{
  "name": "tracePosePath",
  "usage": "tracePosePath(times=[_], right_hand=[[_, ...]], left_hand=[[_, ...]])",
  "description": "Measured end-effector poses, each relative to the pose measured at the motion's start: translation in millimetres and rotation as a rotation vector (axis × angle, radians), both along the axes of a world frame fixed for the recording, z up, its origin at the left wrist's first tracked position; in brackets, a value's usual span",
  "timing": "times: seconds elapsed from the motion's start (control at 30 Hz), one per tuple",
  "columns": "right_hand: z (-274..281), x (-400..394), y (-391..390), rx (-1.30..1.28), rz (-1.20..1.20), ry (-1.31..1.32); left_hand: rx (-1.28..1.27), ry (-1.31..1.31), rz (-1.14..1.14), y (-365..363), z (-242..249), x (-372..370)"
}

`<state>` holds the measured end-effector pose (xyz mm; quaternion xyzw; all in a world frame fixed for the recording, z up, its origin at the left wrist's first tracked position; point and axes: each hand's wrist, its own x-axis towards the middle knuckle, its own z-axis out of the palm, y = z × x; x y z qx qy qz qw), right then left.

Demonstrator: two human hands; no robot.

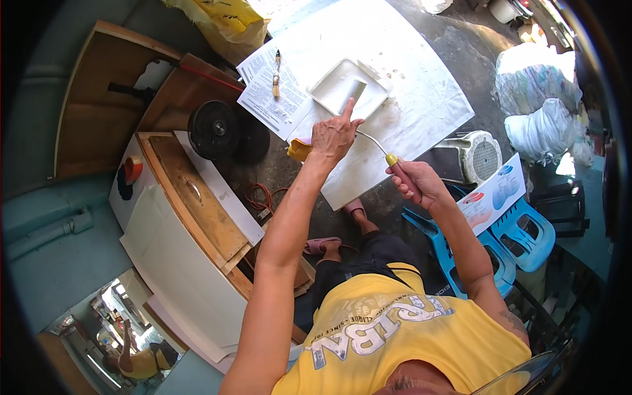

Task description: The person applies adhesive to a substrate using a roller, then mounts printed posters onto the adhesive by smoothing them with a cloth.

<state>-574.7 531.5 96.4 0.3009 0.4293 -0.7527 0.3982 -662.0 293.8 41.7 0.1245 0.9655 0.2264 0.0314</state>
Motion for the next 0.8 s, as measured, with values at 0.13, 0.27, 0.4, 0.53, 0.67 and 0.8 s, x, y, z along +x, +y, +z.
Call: tracePosePath(times=[0.13,0.27,0.4,0.53,0.67,0.8], right_hand=[[-2.8,0.0,1.3,0.024,0.002,0.011],[-6.5,-2.0,3.4,0.031,-0.015,0.015],[-9.4,-3.5,4.8,0.043,-0.031,0.021],[-6.4,-3.4,1.8,0.118,-0.006,0.087],[-8.6,-3.5,0.6,0.137,0.0,0.105],[-16.9,-1.7,-3.4,0.138,0.022,0.114]], left_hand=[[0.06,0.021,0.049,-4.4,-3.1,-1.4],[0.085,-0.021,0.154,-16.8,3.6,-0.4],[0.214,-0.04,0.35,-42.2,-7.7,0.1],[0.459,-0.165,0.618,-97.6,-49.2,0.0],[0.656,-0.33,0.695,-134.5,-94.6,4.1],[0.164,-0.265,0.474,-118.4,-104.1,6.3]])
